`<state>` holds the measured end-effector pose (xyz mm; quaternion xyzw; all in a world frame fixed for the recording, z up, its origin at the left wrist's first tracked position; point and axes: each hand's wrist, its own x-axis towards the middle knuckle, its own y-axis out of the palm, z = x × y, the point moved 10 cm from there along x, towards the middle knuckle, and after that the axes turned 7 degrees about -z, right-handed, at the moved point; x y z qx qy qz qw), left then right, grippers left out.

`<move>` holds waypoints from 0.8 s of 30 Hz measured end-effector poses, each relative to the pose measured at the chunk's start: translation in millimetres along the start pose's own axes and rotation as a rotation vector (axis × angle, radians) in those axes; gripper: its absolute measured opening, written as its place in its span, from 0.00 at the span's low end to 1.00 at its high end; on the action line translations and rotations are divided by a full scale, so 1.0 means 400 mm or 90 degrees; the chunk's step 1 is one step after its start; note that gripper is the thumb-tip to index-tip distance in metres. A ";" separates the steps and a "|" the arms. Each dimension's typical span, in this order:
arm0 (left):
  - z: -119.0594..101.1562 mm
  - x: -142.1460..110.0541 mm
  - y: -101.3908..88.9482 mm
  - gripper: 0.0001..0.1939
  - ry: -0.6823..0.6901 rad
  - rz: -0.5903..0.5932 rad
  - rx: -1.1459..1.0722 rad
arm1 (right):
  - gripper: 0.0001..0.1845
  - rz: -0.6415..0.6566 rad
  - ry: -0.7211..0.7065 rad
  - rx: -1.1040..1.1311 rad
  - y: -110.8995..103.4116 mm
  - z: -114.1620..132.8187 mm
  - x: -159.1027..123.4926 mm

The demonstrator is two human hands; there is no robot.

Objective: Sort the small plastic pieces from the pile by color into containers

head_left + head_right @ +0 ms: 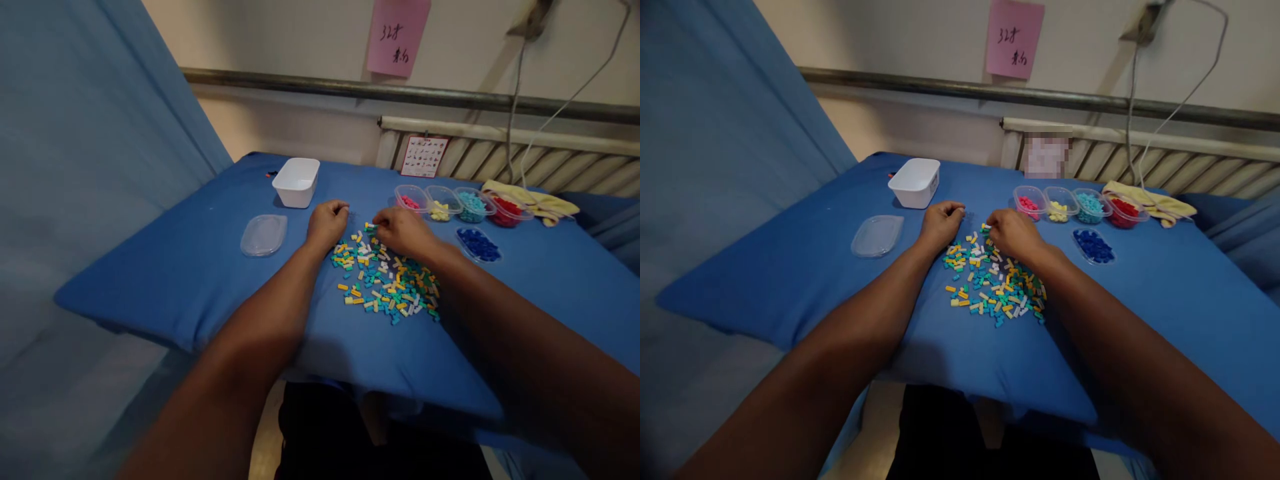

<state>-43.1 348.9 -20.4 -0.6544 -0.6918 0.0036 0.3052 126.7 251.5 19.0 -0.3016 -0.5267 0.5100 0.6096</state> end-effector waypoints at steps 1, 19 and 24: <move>-0.001 0.000 0.000 0.14 -0.005 0.001 0.001 | 0.19 -0.027 -0.019 0.022 -0.024 -0.013 -0.017; -0.003 0.017 -0.026 0.18 -0.024 0.015 0.022 | 0.17 -0.306 0.258 0.112 -0.232 -0.545 -0.341; -0.004 0.018 -0.033 0.20 -0.022 0.023 0.025 | 0.21 -0.321 0.259 0.041 -0.253 -0.558 -0.344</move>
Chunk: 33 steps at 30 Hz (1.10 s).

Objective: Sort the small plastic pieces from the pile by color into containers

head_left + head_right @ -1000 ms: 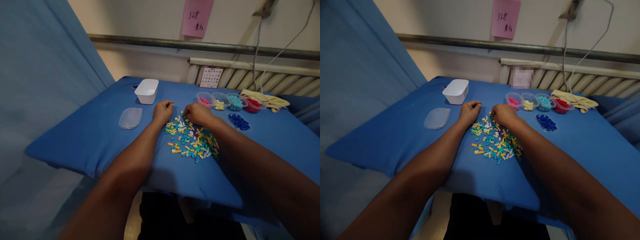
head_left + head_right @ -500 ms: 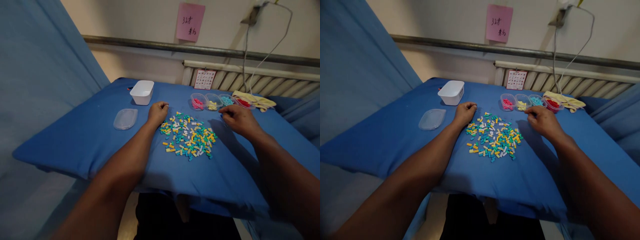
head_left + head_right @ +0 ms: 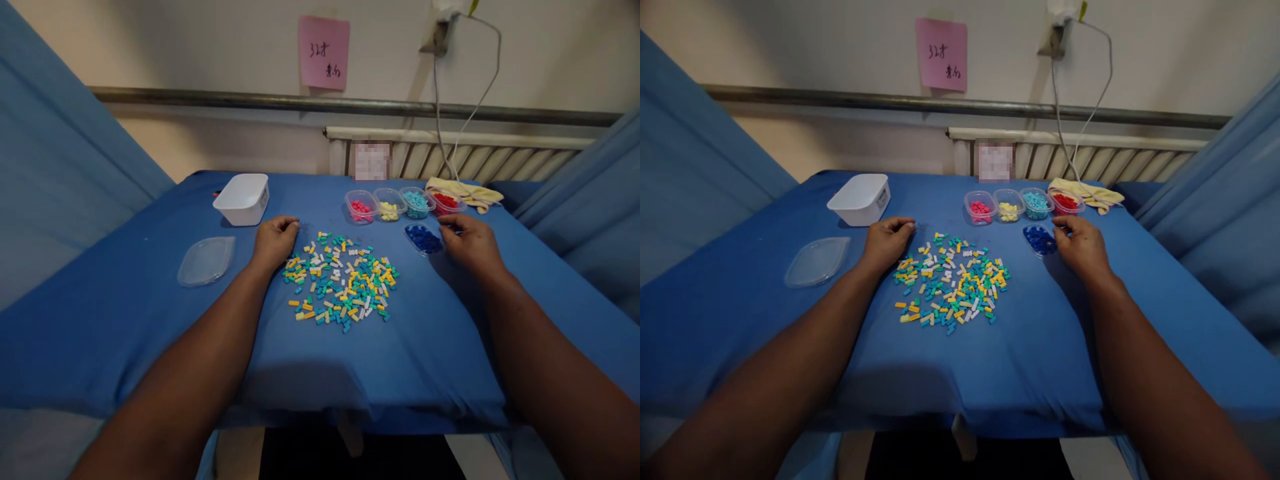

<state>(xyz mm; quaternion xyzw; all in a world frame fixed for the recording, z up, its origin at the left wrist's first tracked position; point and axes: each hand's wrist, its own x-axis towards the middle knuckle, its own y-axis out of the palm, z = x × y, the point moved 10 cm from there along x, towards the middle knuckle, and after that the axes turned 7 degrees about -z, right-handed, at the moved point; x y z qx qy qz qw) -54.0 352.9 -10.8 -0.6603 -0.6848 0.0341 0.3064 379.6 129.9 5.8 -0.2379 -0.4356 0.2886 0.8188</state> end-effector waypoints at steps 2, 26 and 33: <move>0.001 0.000 0.001 0.20 -0.002 0.004 -0.001 | 0.21 0.025 -0.026 -0.008 0.011 0.010 -0.007; -0.014 -0.010 -0.005 0.22 0.019 0.023 0.035 | 0.37 0.095 0.039 -0.198 0.059 -0.079 -0.031; -0.020 -0.018 -0.010 0.20 0.025 0.032 0.049 | 0.32 0.056 0.087 -0.222 0.001 -0.146 -0.010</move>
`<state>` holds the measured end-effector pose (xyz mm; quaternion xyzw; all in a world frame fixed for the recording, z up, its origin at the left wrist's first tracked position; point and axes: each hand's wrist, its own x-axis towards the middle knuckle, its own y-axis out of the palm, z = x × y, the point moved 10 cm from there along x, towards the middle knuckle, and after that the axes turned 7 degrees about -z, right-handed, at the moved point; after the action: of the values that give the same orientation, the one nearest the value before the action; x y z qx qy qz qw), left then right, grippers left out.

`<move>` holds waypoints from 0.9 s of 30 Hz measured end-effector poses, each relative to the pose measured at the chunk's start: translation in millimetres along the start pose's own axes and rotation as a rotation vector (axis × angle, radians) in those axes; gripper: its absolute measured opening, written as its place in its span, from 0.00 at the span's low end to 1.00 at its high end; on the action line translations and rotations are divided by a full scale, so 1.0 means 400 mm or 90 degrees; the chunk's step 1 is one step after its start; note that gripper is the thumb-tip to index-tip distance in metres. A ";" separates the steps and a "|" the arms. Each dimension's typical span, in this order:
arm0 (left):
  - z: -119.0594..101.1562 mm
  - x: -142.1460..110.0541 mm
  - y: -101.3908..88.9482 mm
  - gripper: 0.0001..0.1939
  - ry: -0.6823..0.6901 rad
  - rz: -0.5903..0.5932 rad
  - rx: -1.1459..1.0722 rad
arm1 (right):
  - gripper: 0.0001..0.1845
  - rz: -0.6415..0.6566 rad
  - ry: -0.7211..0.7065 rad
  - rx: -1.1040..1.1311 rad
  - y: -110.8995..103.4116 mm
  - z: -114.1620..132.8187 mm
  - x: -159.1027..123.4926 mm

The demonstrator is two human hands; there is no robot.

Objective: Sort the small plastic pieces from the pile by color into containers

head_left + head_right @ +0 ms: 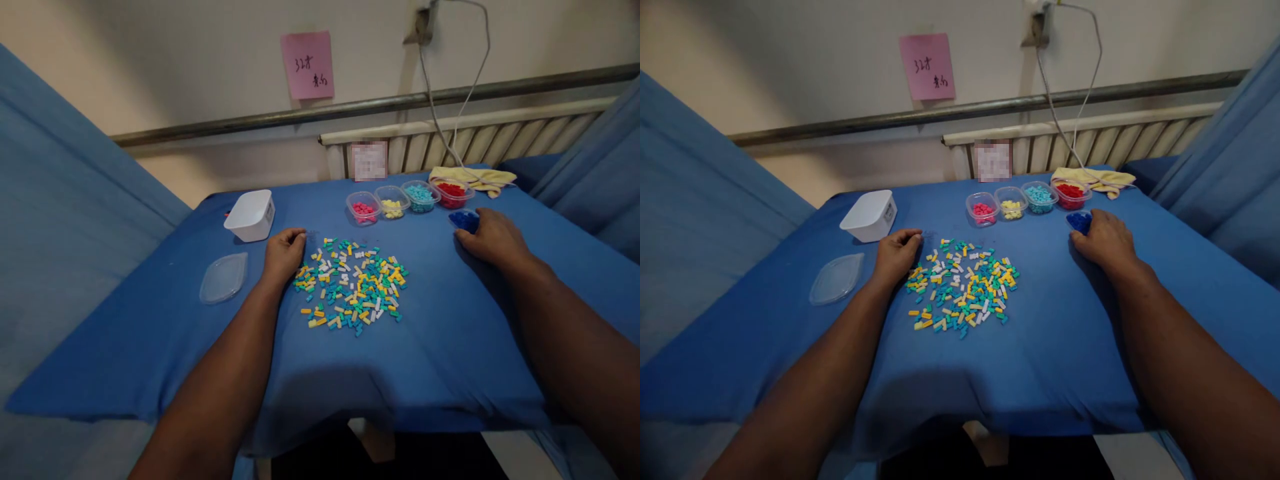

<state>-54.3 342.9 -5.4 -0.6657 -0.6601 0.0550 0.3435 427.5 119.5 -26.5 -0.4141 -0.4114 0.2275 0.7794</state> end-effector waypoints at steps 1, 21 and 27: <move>-0.003 -0.002 -0.002 0.20 0.005 0.000 0.011 | 0.31 -0.014 -0.023 0.007 -0.011 0.026 -0.003; 0.078 -0.033 -0.372 0.24 -0.178 -0.066 0.479 | 0.29 0.091 -0.283 0.239 0.098 0.342 -0.143; 0.151 -0.051 -0.364 0.29 -0.205 0.024 0.452 | 0.28 0.089 -0.285 0.246 0.109 0.338 -0.142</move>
<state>-211.1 331.7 18.4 -0.5006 -0.6329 0.3901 0.4434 283.0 166.2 -45.4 -0.2255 -0.4924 0.4404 0.7161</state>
